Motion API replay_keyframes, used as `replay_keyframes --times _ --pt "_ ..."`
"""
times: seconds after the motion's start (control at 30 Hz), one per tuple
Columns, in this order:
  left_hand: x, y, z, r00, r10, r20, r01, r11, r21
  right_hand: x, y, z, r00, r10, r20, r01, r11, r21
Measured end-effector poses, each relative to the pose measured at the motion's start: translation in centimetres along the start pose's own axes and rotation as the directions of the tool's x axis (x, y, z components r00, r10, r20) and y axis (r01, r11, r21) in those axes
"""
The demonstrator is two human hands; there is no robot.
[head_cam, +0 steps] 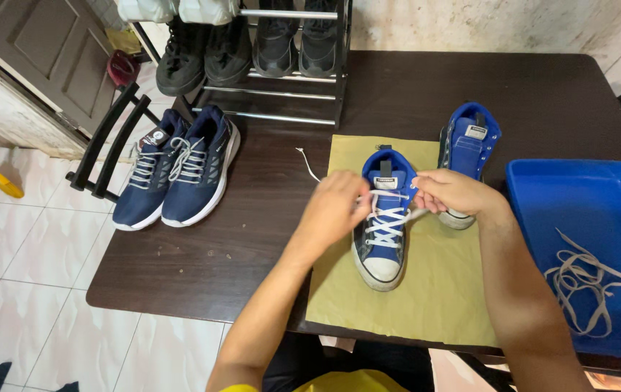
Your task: The person removes the laces from a pair of blue high-top sneakers. They pull the laces out of the eyelets one by one, place the removed laces into a blue tray, and then repeat the process for the second shoe.
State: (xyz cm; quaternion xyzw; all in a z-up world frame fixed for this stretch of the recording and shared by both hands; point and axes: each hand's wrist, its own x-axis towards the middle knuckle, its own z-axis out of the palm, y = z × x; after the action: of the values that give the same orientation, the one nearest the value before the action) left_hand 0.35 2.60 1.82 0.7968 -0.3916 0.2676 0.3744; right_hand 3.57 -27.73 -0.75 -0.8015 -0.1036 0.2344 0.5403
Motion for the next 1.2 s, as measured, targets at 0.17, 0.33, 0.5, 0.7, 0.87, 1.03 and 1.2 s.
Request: replay_keyframes --times 0.17,0.33,0.5,0.7,0.87,1.03,1.2 --pt "-2.4 -2.2 -2.9 0.879 -0.466 0.095 0.46 0.884 0.08 -0.2 -0.2 0.3 0.999 0.032 -0.019 -0.031 0.999 0.04" --pt "-2.3 -1.2 -1.8 0.943 -0.328 -0.044 0.331 0.942 0.055 -0.3 -0.5 0.6 1.0 0.022 -0.013 -0.021 0.998 0.053" --pt "0.0 1.3 1.3 0.999 -0.035 0.011 0.036 0.999 -0.019 -0.4 -0.6 0.7 0.998 0.038 -0.04 -0.036 0.998 0.049" --pt "2.0 1.7 3.6 0.983 0.021 0.182 -0.054 0.982 0.181 -0.3 -0.4 0.6 0.997 0.055 -0.047 -0.051 0.995 0.084" --pt "1.8 1.2 1.7 0.985 0.005 0.171 -0.021 0.995 0.094 -0.4 -0.1 0.7 0.999 0.029 -0.031 -0.026 0.994 0.102" --pt "0.1 -0.4 -2.6 0.986 -0.135 0.098 0.13 0.99 0.051 -0.3 0.1 0.6 0.999 0.021 -0.03 -0.019 0.998 0.064" --pt "-3.5 -4.3 -5.2 0.954 -0.252 0.162 0.203 0.941 0.27 -0.2 0.1 0.6 0.999 0.021 -0.035 -0.019 0.998 0.052"
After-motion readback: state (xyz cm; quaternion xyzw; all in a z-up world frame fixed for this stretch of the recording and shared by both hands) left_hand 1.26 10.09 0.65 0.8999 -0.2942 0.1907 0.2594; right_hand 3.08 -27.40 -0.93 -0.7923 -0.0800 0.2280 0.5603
